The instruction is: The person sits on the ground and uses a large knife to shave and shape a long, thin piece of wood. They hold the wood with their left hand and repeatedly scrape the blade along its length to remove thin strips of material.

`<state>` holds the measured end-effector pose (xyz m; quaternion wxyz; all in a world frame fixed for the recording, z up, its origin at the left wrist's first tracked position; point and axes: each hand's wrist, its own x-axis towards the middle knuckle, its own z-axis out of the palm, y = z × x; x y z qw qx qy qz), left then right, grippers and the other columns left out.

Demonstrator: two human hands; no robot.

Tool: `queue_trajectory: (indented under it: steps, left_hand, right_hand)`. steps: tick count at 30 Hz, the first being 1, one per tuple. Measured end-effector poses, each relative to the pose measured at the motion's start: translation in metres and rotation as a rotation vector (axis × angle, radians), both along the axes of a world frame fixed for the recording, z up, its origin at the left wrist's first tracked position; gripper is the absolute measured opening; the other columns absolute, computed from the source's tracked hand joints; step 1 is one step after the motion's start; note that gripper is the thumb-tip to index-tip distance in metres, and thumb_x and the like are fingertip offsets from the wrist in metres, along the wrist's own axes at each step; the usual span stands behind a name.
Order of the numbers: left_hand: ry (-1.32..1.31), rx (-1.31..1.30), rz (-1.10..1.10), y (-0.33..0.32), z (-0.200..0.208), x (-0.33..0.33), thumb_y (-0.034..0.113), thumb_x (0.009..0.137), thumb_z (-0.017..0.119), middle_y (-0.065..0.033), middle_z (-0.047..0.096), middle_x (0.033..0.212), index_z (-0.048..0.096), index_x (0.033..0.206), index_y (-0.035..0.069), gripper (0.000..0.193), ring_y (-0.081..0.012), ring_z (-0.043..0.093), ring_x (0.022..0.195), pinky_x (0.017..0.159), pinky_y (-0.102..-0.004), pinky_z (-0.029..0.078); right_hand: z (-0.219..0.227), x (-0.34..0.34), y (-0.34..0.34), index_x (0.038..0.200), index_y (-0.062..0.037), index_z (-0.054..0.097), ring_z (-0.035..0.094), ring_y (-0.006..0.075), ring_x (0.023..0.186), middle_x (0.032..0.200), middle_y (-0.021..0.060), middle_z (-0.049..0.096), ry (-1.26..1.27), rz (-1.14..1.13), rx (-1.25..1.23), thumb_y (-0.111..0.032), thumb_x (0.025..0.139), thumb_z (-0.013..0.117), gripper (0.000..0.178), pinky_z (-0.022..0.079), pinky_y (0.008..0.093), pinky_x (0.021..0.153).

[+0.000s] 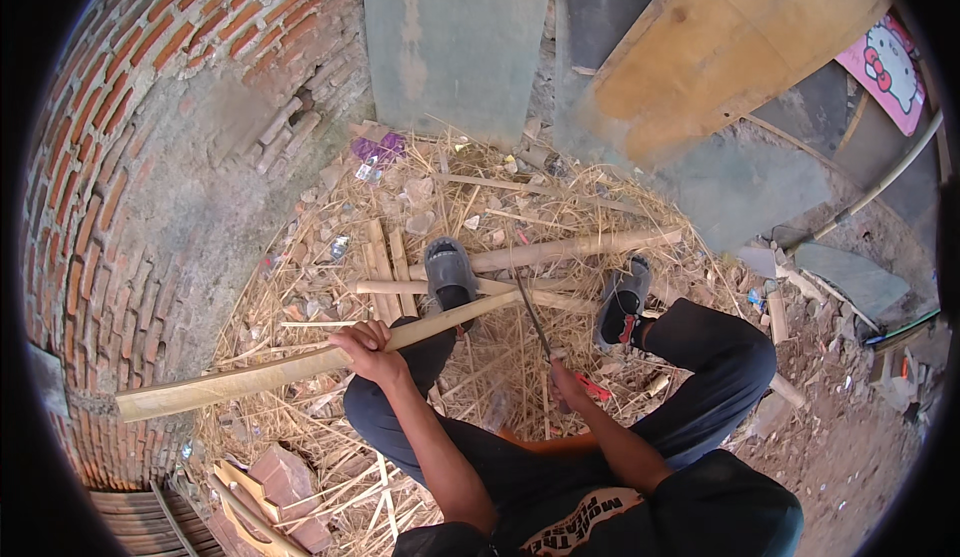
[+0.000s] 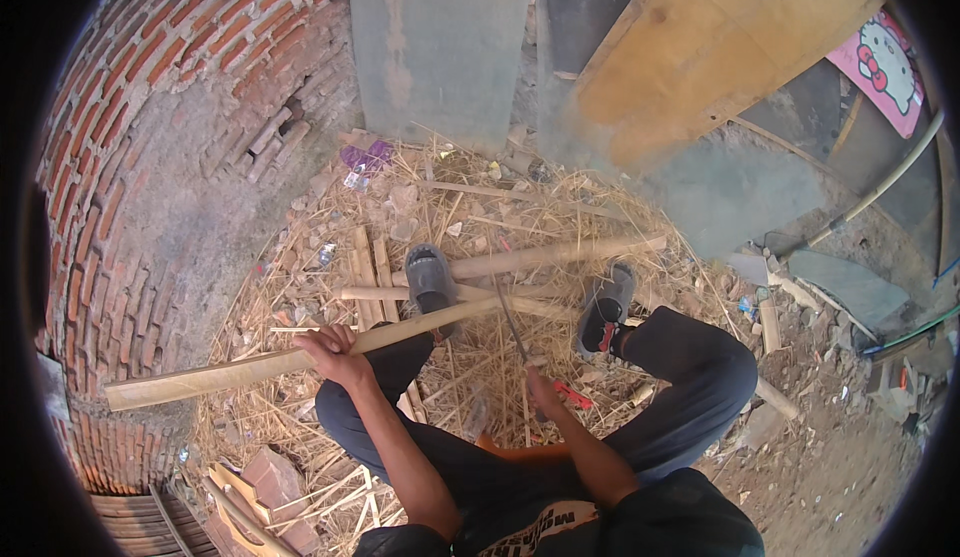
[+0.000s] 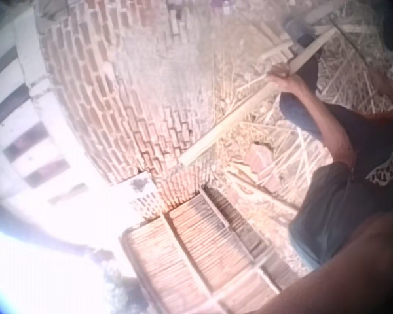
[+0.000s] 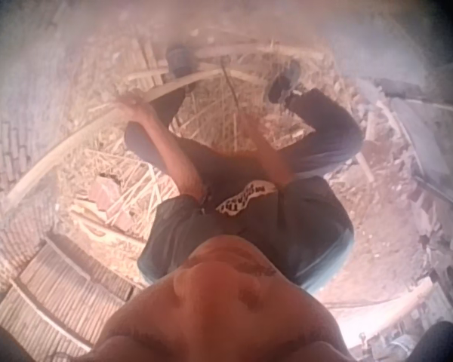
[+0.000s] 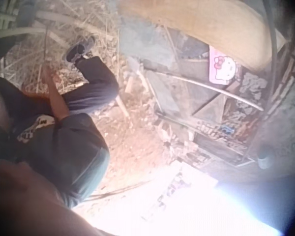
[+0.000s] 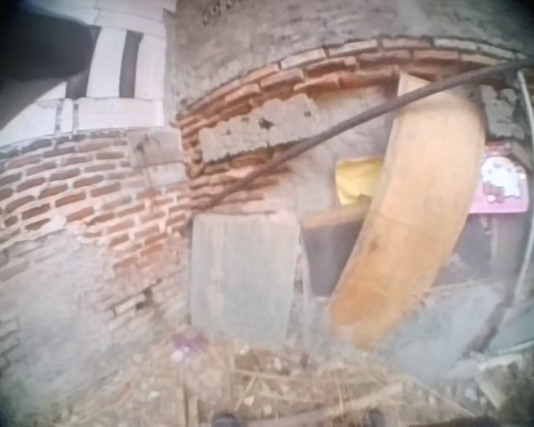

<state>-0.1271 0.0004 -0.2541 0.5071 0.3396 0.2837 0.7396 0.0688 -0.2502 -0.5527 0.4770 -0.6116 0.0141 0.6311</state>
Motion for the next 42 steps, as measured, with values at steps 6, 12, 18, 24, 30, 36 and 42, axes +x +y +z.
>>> queue_trajectory:
  steps: [6, 12, 18, 24, 30, 36, 42]
  left_hand:
    - [-0.007, 0.034, -0.009, 0.001, -0.001, -0.003, 0.052, 0.105, 0.049, 0.0029, 0.022, 0.053, 0.031, 0.064, 0.015, 0.057, -0.01, 0.017, 0.048, 0.047, -0.0286, 0.019]
    - [0.0, 0.034, -0.007, 0.002, 0.0, 0.0, 0.052, 0.104, 0.05, 0.0031, 0.023, 0.053, 0.031, 0.065, 0.015, 0.057, -0.0099, 0.016, 0.048, 0.047, -0.0286, 0.018]
    - [-0.029, -0.002, 0.072, 0.003, 0.002, 0.001, 0.051, 0.103, 0.053, 0.0033, 0.024, 0.054, 0.031, 0.066, 0.016, 0.056, -0.0097, 0.017, 0.048, 0.048, -0.0283, 0.018]
    - [-0.011, -0.007, 0.066, 0.004, 0.003, 0.0, 0.052, 0.104, 0.052, 0.0031, 0.022, 0.052, 0.031, 0.063, 0.015, 0.058, -0.0095, 0.017, 0.047, 0.047, -0.0277, 0.019]
    - [-0.01, -0.002, 0.053, 0.0, 0.005, 0.004, 0.051, 0.103, 0.053, 0.0033, 0.023, 0.053, 0.032, 0.064, 0.016, 0.057, -0.0095, 0.017, 0.047, 0.047, -0.028, 0.019]
    - [-0.001, 0.019, 0.064, 0.001, 0.008, 0.001, 0.052, 0.103, 0.054, 0.0034, 0.023, 0.054, 0.032, 0.066, 0.015, 0.056, -0.0093, 0.017, 0.048, 0.048, -0.0282, 0.018]
    - [-0.005, -0.024, 0.124, -0.008, 0.0, 0.012, 0.051, 0.104, 0.052, 0.0036, 0.024, 0.055, 0.031, 0.068, 0.016, 0.054, -0.0094, 0.016, 0.046, 0.046, -0.0282, 0.019]
  right_hand:
    - [0.055, -0.008, 0.053, 0.074, -0.0051, 0.05, 0.044, 0.0131, 0.047, 0.054, 0.0006, 0.041, -0.686, -0.133, 0.369, -0.056, 0.103, 0.045, 0.058, 0.036, 0.0323, 0.047]
    - [0.061, -0.002, 0.045, 0.073, 0.0009, 0.056, 0.051, 0.0212, 0.053, 0.055, 0.0072, 0.048, -0.877, -0.048, 0.415, -0.052, 0.106, 0.037, 0.065, 0.042, 0.0425, 0.058]
    - [-0.018, -0.003, 0.007, 0.062, 0.001, 0.058, 0.059, 0.025, 0.051, 0.055, 0.0149, 0.056, -0.675, 0.323, -0.163, -0.071, 0.096, 0.04, 0.082, 0.046, 0.0463, 0.055]
    - [0.011, 0.013, 0.011, 0.064, -0.0126, 0.047, 0.042, 0.0124, 0.042, 0.05, -0.0013, 0.04, 0.365, 0.004, 0.04, -0.067, 0.096, 0.05, 0.064, 0.034, 0.0325, 0.042]
    - [0.07, 0.003, 0.061, 0.07, -0.0047, 0.049, 0.043, 0.0106, 0.05, 0.057, 0.0004, 0.042, -0.612, -0.054, 0.291, -0.06, 0.101, 0.047, 0.063, 0.036, 0.0315, 0.046]
    - [0.148, -0.003, 0.086, 0.075, -0.0028, 0.055, 0.046, 0.013, 0.053, 0.058, 0.0007, 0.046, -0.683, -0.19, 0.817, -0.05, 0.105, 0.043, 0.058, 0.037, 0.0316, 0.05]
    - [-0.024, -0.008, 0.009, 0.073, 0.0012, 0.062, 0.053, 0.0217, 0.053, 0.055, 0.0099, 0.05, -0.854, 0.332, -0.186, -0.064, 0.097, 0.048, 0.071, 0.046, 0.0417, 0.056]
